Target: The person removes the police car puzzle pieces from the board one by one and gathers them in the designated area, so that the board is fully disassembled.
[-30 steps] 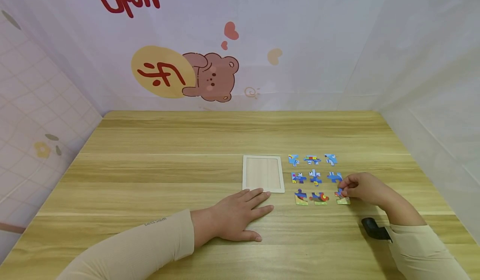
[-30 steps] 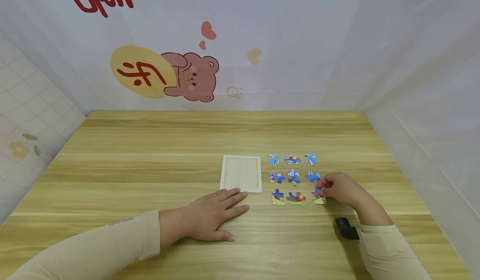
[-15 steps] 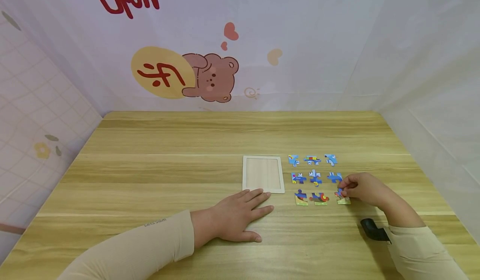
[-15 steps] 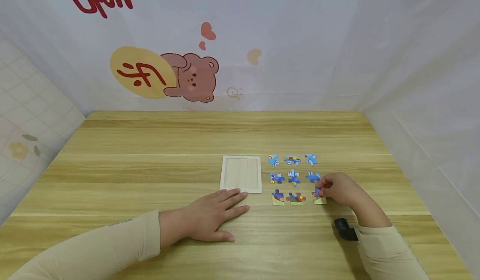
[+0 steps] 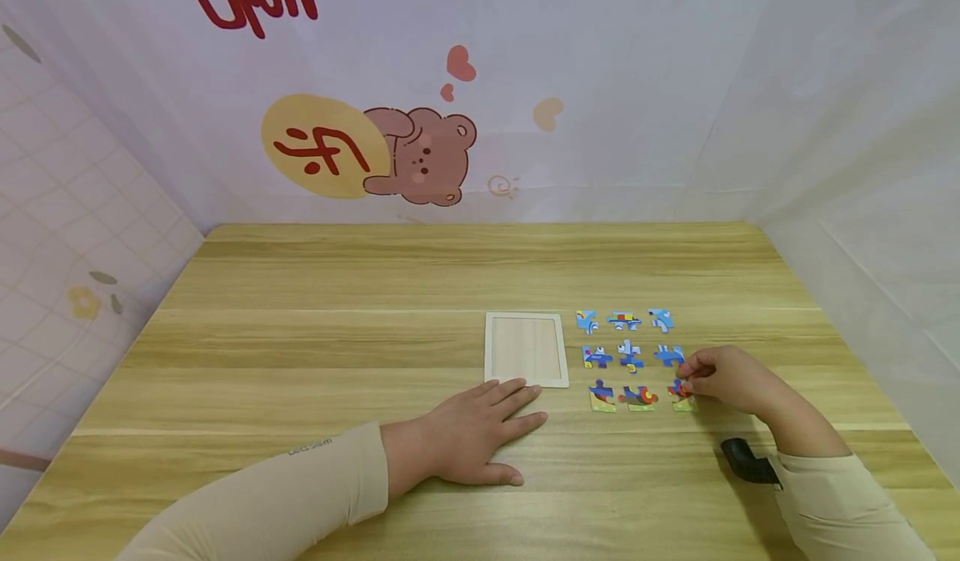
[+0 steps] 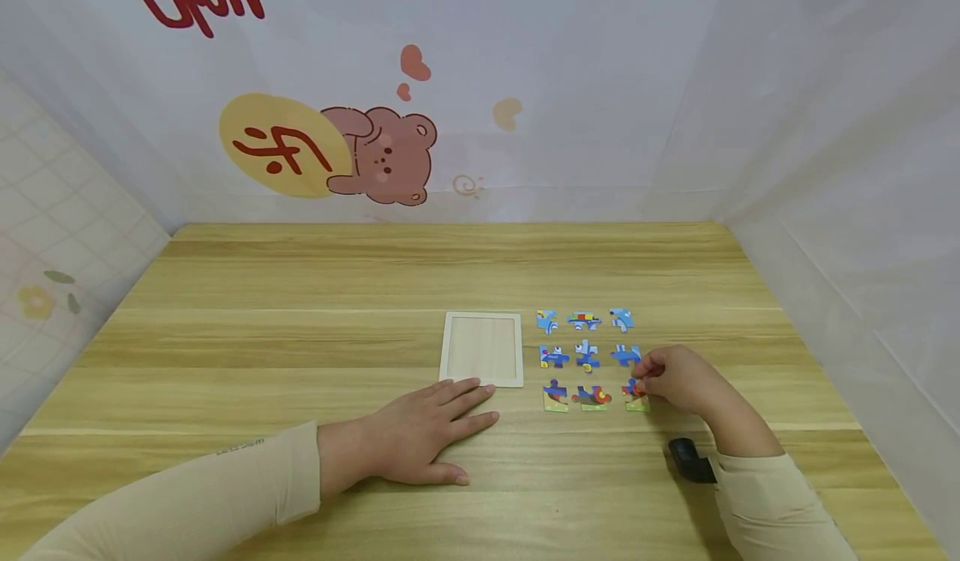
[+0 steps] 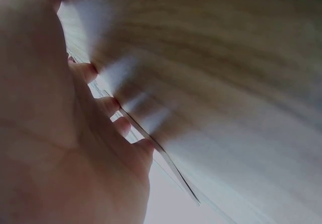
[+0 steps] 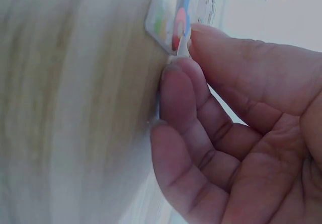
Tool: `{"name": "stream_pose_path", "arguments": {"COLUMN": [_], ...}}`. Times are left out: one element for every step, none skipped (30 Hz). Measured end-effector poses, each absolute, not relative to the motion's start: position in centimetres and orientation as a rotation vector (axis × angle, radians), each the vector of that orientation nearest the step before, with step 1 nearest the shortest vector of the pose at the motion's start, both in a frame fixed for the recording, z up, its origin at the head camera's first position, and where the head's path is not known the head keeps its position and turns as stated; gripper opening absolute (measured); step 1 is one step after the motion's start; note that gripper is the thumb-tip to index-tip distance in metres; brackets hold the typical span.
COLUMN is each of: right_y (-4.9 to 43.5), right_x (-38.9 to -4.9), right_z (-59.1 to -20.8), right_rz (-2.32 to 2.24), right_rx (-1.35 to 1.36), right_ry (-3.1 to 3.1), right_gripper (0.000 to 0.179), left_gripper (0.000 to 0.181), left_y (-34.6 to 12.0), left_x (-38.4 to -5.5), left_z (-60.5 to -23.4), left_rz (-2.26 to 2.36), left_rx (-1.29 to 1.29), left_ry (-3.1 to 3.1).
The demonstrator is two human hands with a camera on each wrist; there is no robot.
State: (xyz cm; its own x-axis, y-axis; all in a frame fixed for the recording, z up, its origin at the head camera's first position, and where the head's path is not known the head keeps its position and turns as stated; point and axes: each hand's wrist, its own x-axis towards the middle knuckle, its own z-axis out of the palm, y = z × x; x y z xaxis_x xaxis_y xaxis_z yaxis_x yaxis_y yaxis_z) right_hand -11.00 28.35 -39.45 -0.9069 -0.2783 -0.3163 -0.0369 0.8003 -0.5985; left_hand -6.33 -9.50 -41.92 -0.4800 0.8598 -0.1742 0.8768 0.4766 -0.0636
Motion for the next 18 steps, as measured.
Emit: {"name": "stream_pose_path", "arguments": {"right_y": [28.4, 28.4, 28.4, 28.4, 28.4, 28.4, 28.4, 28.3, 28.3, 28.2, 28.1, 28.1, 28.0, 28.0, 27.9, 27.8, 27.7, 27.7], "right_x": [-11.0, -11.0, -11.0, -11.0, -11.0, -11.0, -11.0, -11.0, -11.0, -11.0, -11.0, -11.1, -11.1, -11.2, -11.2, -11.3, -11.4, -11.5], "right_z": [-39.4, -39.4, -39.4, -39.4, -39.4, -39.3, -39.3, -39.2, -39.2, -39.1, -39.0, -38.9, -38.8, -38.7, -38.6, -38.5, -38.3, -38.1], "right_rz": [-0.841, -0.833, -0.817, -0.804, -0.792, -0.784, -0.778, -0.776, -0.776, -0.784, -0.792, -0.799, -0.808, -0.826, -0.834, -0.841, -0.842, -0.848], "right_rx": [-0.247, -0.254, -0.256, -0.258, -0.261, -0.267, -0.270, -0.263, -0.256, -0.254, -0.252, -0.254, -0.256, -0.260, -0.266, -0.274, -0.282, -0.291], "right_ry": [2.603, 2.609, 2.621, 2.633, 2.646, 2.658, 2.668, 2.674, 2.683, 2.688, 2.690, 2.694, 2.698, 2.700, 2.707, 2.713, 2.721, 2.729], "right_gripper": [0.012, 0.013, 0.013, 0.013, 0.013, 0.013, 0.014, 0.013, 0.014, 0.014, 0.015, 0.016, 0.018, 0.020, 0.022, 0.025, 0.028, 0.030], "left_gripper": [0.074, 0.074, 0.074, 0.074, 0.074, 0.074, 0.074, 0.074, 0.074, 0.074, 0.073, 0.073, 0.073, 0.074, 0.074, 0.074, 0.075, 0.075], "left_y": [-9.5, -9.5, -9.5, -9.5, -9.6, -9.6, -9.6, -9.6, -9.6, -9.6, -9.6, -9.6, -9.7, -9.7, -9.7, -9.7, -9.7, -9.7], "left_x": [-6.3, -6.3, -6.3, -6.3, -6.3, -6.3, -6.3, -6.3, -6.3, -6.3, -6.3, -6.3, -6.3, -6.3, -6.3, -6.4, -6.4, -6.5], "left_z": [-41.9, -41.9, -41.9, -41.9, -41.9, -41.9, -41.9, -41.9, -42.0, -42.0, -42.0, -42.0, -42.0, -42.0, -42.0, -42.0, -42.0, -41.9], "left_rz": [-0.217, -0.217, -0.218, -0.216, -0.214, -0.213, -0.213, -0.212, -0.211, -0.210, -0.210, -0.211, -0.212, -0.212, -0.205, -0.191, -0.180, -0.162], "left_rx": [1.535, 1.536, 1.536, 1.536, 1.535, 1.535, 1.535, 1.536, 1.536, 1.537, 1.537, 1.539, 1.539, 1.540, 1.535, 1.524, 1.510, 1.491], "left_ry": [2.596, 2.596, 2.595, 2.594, 2.595, 2.595, 2.595, 2.597, 2.599, 2.600, 2.602, 2.602, 2.602, 2.602, 2.601, 2.604, 2.611, 2.623]}}
